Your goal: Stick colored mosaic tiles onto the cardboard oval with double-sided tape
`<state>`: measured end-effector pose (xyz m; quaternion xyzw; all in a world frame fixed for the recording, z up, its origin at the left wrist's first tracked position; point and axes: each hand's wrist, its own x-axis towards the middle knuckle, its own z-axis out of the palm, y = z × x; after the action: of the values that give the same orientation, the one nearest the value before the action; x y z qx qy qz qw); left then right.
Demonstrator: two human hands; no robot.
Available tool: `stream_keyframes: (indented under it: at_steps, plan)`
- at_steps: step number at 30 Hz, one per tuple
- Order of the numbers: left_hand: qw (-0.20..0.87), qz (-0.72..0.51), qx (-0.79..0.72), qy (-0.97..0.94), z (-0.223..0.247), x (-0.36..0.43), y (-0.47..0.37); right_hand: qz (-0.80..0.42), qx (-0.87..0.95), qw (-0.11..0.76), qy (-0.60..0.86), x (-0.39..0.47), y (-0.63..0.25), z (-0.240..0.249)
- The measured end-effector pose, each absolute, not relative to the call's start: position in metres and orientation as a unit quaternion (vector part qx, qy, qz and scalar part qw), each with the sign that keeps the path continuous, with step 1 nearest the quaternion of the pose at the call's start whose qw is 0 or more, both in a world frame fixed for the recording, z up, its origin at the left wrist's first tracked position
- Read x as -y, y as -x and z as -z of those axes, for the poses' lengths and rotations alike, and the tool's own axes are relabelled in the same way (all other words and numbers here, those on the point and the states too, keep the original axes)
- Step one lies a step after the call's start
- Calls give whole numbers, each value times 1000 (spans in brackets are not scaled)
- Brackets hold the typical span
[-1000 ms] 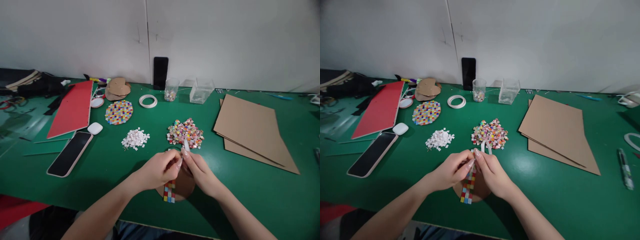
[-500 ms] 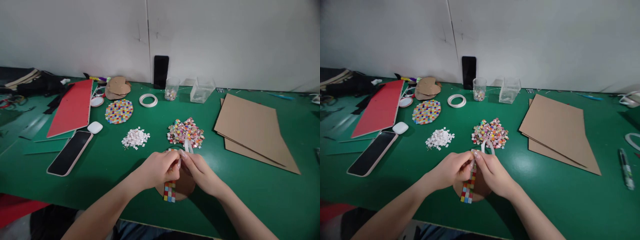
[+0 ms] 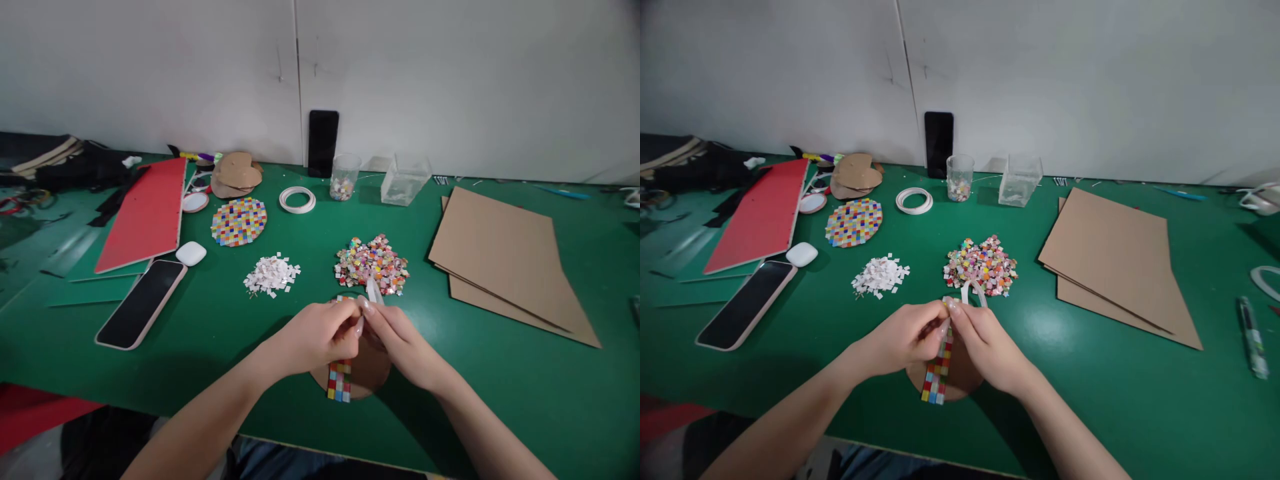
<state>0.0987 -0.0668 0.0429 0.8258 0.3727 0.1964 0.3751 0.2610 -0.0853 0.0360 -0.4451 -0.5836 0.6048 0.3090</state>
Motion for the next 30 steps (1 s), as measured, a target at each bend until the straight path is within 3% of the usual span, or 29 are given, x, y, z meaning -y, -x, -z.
stream_keyframes:
  at_steps: [7,22,30]
  plan:
    - [285,-196,-355,-869,-37,67,-99,-589,607,290,447,83,-261,-38]
    - [544,-233,-334,-734,-51,66,-94,-755,441,311,373,88,-263,-40]
    - [585,-238,-292,-718,-52,65,-91,-808,377,324,316,92,-261,-42]
